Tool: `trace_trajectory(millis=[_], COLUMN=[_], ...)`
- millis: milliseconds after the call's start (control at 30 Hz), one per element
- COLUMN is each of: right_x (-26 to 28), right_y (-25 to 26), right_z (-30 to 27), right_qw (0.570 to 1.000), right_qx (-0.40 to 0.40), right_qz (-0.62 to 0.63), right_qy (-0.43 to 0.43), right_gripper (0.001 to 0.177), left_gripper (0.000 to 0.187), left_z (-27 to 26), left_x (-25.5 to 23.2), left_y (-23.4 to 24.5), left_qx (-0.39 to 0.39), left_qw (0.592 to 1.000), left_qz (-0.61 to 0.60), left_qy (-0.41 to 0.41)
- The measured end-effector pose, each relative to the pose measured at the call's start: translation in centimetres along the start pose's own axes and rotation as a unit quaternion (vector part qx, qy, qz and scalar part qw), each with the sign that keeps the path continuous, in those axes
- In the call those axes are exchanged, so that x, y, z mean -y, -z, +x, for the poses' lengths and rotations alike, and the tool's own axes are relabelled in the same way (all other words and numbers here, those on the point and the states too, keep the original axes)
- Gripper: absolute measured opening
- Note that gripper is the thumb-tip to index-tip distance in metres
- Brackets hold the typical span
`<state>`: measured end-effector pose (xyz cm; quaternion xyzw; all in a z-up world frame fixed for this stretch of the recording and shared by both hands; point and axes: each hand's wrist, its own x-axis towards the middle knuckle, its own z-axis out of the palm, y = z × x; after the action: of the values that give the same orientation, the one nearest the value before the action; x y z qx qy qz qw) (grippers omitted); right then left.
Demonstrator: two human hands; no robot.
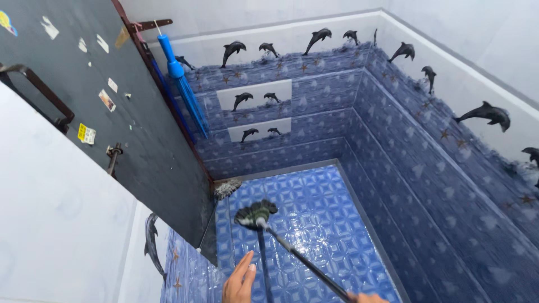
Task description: The person pours water from a red pitcher into a blue bucket, then uses a green string mop to clean the wet blue tiled floor of a bathroom. The person repeatedly pushes and pulls the mop across the floor surface.
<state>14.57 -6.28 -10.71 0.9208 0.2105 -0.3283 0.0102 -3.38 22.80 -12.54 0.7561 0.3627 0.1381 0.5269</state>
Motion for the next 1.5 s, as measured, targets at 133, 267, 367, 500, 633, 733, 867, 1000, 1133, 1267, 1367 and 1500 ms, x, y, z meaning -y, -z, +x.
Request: trace_trajectory(millis=[133,267,367,500,633,733,867,1000,1133,1267,1367,1500], right_x=[2.2,-0.1,0.3,4.9,8.3,9.9,11.8,13.0,14.0,15.0,14.6,11.9], right_y=[3.2,0.9,-0.8,0.7,4.3,8.2,14.5,18.0,19.2,19.9,20.4,21.1], right_z=[-1.2,-2.2,-3.7,-4.9,-1.2,3.4,10.0,14.9,17.9,18.9,18.7,16.6], right_qw=[0.999,0.997,0.997,0.999,0.979,0.980,0.992,0.990,0.988,0.987,0.989,0.995], right_qx=[0.036,0.067,0.080,0.016,-0.129,-0.126,-0.077,-0.086,-0.095,-0.085,-0.091,-0.066], right_qz=[-0.004,-0.015,-0.018,0.009,0.025,0.023,0.041,0.037,0.027,0.033,0.029,0.033], right_qy=[-0.023,-0.029,-0.011,0.047,0.158,0.150,0.086,0.106,0.115,0.129,0.111,0.065], right_gripper=[0.045,0.048,0.049,0.041,0.026,0.024,0.025,0.026,0.026,0.026,0.027,0.031], left_gripper=[0.053,0.054,0.053,0.054,0.053,0.053,0.052,0.052,0.051,0.051,0.051,0.052], left_z=[0.0,-0.4,0.2,1.8,4.5,7.3,10.4,13.4,14.8,15.4,15.2,14.6], left_x=[-3.3,-8.5,-11.0,-12.4,-13.2,-13.7,-14.9,-16.7,-18.2,-18.8,-18.7,-17.5], left_y=[-0.6,-0.3,0.1,1.1,1.9,1.9,1.7,1.6,1.8,2.5,2.8,3.3], left_qx=[-0.008,-0.015,-0.017,-0.019,-0.035,-0.041,-0.052,-0.061,-0.051,-0.052,-0.055,-0.045], left_qw=[0.999,0.999,0.997,0.998,0.998,0.997,0.997,0.997,0.998,0.997,0.997,0.997], left_qz=[-0.019,-0.028,-0.054,-0.051,-0.043,-0.050,-0.055,-0.031,-0.035,-0.037,-0.038,-0.033], left_qy=[-0.036,-0.039,-0.055,-0.040,-0.033,-0.036,-0.034,-0.032,-0.031,-0.043,-0.042,-0.057])
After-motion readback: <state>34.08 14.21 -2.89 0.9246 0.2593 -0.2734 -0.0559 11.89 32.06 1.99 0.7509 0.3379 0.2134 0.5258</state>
